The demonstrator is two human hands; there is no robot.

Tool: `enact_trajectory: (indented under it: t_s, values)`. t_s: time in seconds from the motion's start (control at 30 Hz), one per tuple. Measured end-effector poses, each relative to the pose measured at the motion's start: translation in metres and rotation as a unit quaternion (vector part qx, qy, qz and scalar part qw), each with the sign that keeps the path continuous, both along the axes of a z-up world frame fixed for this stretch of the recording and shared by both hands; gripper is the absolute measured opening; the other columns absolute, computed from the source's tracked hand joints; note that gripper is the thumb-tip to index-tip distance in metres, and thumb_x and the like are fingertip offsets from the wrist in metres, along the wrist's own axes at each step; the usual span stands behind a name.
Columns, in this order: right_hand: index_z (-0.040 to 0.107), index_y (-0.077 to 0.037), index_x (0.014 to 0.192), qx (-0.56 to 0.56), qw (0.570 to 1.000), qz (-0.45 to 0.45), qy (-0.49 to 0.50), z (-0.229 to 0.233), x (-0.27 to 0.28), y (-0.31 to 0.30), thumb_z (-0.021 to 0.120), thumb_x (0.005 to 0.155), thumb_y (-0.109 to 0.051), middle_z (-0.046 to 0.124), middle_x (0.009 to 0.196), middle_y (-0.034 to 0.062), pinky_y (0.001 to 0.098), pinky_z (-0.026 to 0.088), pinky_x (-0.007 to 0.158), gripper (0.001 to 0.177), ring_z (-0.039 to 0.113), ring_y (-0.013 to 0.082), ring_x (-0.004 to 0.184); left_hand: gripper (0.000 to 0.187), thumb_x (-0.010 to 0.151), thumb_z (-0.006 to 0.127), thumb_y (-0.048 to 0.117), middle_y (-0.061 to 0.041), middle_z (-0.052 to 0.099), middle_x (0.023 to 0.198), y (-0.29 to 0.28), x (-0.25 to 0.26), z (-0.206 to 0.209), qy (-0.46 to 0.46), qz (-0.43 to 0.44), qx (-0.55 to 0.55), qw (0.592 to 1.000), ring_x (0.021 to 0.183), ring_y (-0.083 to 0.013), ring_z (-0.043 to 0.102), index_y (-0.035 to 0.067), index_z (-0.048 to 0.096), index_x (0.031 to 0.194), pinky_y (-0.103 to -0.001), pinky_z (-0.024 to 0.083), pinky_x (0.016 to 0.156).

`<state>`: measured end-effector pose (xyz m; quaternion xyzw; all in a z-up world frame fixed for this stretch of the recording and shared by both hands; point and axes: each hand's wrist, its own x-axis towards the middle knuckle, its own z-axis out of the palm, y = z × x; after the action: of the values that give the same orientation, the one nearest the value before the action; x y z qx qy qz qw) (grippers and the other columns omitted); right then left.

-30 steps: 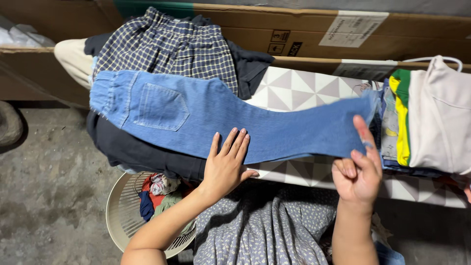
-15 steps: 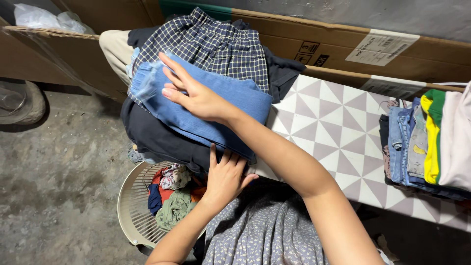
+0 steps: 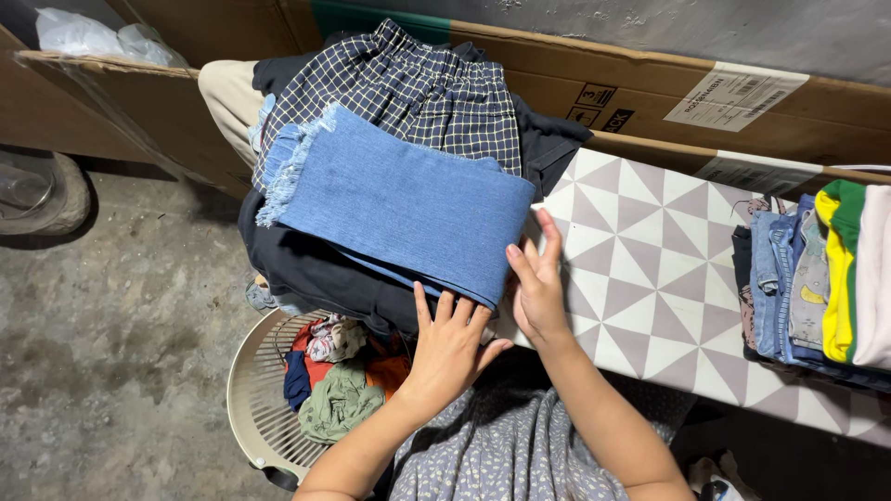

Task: The person folds various clothing items one by one on a patterned ironing board. They handle a green and yellow shirt, a white vest, blue jeans, checkered shorts, a black t-shirt, and light blue jeans, stacking each folded item on the right side of the board.

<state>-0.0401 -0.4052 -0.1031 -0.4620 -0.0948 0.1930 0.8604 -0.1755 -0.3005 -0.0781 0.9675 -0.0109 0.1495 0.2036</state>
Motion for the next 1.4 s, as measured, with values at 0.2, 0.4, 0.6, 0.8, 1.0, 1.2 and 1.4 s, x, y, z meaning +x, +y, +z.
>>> enact_trajectory:
  t_s: [0.2,0.4,0.6,0.8,1.0,1.2,1.4]
  values:
    - [0.001,-0.023,0.163,-0.047,0.998,0.044,-0.011,0.029,-0.001,-0.018,0.059,0.092,0.003,0.033,0.155,0.0206,0.0430,0.043,0.115,0.095,0.038,0.0301,0.144,0.073,0.087,0.073,0.041,-0.018,0.052,0.140,-0.021,-0.009,0.021,0.017,-0.062,-0.018,0.998,0.134,-0.0415,0.041,0.002,0.050,0.144,-0.071,0.021,0.112]
    - [0.025,-0.014,0.163,-0.122,0.985,-0.074,-0.093,0.030,0.011,-0.075,0.059,0.080,0.008,0.032,0.166,0.0135,0.0410,0.031,0.124,0.092,0.033,0.0288,0.153,0.066,0.089,0.073,0.035,-0.015,0.058,0.142,-0.043,-0.005,0.034,0.005,-0.233,-0.065,0.970,0.134,-0.0353,0.051,0.003,0.053,0.144,-0.057,0.037,0.116]
    - [0.038,-0.003,0.157,-0.225,0.952,-0.138,-0.156,0.014,0.013,-0.196,0.059,0.080,0.007,0.035,0.167,0.0125,0.0379,0.018,0.129,0.081,0.027,0.0241,0.158,0.052,0.102,0.067,0.037,-0.014,0.059,0.146,-0.060,0.032,0.029,-0.021,-0.275,-0.151,0.949,0.138,-0.0323,0.056,0.005,0.054,0.141,-0.051,0.044,0.118]
    - [0.041,-0.001,0.155,-0.309,0.917,-0.207,-0.145,0.010,-0.023,-0.257,0.059,0.081,0.003,0.040,0.165,0.0123,0.0376,0.016,0.130,0.077,0.028,0.0237,0.158,0.083,0.094,0.050,0.061,-0.015,0.039,0.161,-0.110,0.134,-0.031,-0.032,-0.162,0.008,0.986,0.150,-0.0324,0.031,0.003,0.039,0.152,-0.052,0.024,0.120]
    - [0.041,0.000,0.156,-0.208,0.936,-0.263,-0.109,0.021,-0.035,-0.278,0.054,0.080,0.007,0.043,0.163,0.0135,0.0375,0.021,0.129,0.077,0.034,0.0245,0.155,0.080,0.105,0.040,0.059,-0.017,0.037,0.166,-0.130,0.159,-0.054,-0.043,-0.124,0.000,0.991,0.156,-0.0296,0.031,0.000,0.036,0.158,-0.047,0.025,0.126]
    - [0.038,-0.004,0.158,-0.027,0.959,-0.274,-0.067,0.067,-0.043,-0.279,0.050,0.081,0.003,0.050,0.151,0.0207,0.0430,0.035,0.124,0.079,0.048,0.0300,0.141,0.112,0.083,0.047,0.083,-0.024,0.036,0.160,-0.126,0.094,-0.008,-0.011,-0.228,0.058,0.972,0.153,-0.0349,0.029,-0.004,0.037,0.153,-0.056,0.020,0.123]
    - [0.036,0.000,0.160,-0.049,0.954,-0.284,-0.080,0.106,-0.045,-0.197,0.050,0.079,-0.006,0.047,0.155,0.0198,0.0376,0.036,0.127,0.082,0.049,0.0280,0.145,0.133,0.057,0.058,0.086,-0.028,0.031,0.161,-0.125,0.070,-0.005,0.027,-0.209,0.109,0.971,0.152,-0.0402,0.025,-0.001,0.035,0.156,-0.056,0.020,0.121]
